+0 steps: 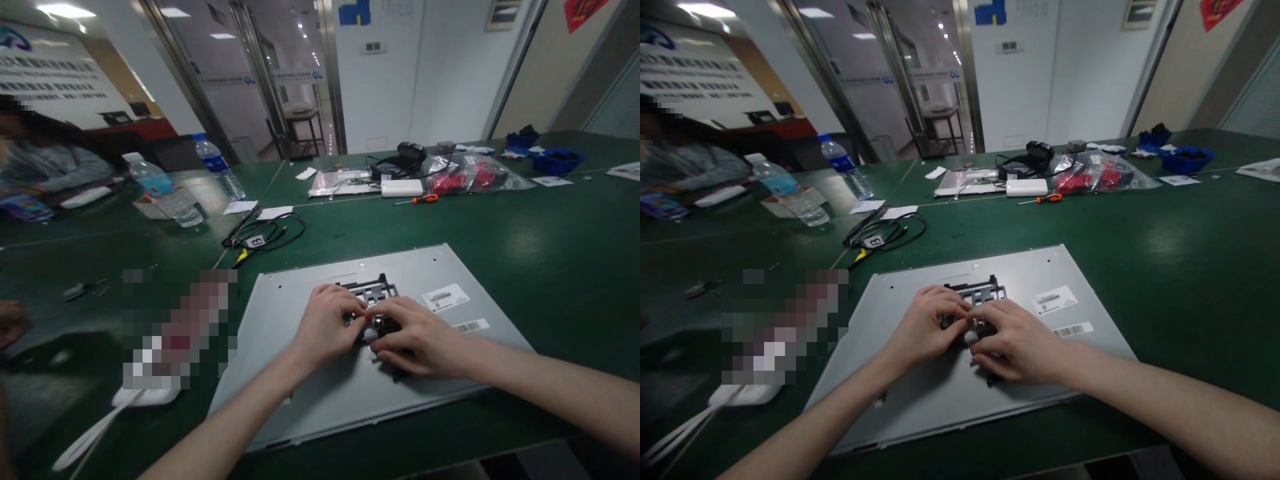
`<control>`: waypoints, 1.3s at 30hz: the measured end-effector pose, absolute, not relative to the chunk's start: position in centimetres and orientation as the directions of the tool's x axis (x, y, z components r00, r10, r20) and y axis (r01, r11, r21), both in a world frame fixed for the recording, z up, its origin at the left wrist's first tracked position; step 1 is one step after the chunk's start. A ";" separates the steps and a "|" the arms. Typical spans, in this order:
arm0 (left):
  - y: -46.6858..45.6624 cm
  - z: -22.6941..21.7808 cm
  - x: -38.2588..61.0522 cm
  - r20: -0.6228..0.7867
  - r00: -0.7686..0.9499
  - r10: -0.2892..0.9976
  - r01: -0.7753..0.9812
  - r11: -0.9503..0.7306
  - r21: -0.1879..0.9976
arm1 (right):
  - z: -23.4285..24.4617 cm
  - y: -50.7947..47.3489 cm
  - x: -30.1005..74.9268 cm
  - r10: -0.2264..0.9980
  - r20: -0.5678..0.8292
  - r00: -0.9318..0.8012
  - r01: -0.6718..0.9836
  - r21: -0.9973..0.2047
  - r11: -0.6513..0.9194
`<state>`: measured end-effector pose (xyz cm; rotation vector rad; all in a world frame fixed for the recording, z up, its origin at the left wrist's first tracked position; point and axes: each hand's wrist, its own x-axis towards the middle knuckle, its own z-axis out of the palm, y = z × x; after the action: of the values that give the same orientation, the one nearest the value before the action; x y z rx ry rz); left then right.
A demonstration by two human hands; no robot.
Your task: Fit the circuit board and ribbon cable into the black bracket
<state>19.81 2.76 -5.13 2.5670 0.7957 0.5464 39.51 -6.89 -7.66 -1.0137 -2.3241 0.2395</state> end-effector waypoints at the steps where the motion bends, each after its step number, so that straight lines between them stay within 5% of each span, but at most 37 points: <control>1: 2.8 -5.1 19.8 0.244 0.766 0.594 0.441 -0.763 0.472 | -7.7 -6.9 39.5 0.718 0.444 -0.536 0.612 -0.381 0.693; 39: 2.5 -5.0 19.7 0.280 0.794 0.539 0.413 -0.817 0.402 | -8.0 -6.6 39.2 0.680 0.455 -0.574 0.618 -0.305 0.725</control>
<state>19.73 2.48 -5.04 2.6626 0.7280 0.5541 39.24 -6.55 -8.03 -0.9825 -2.3738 0.1501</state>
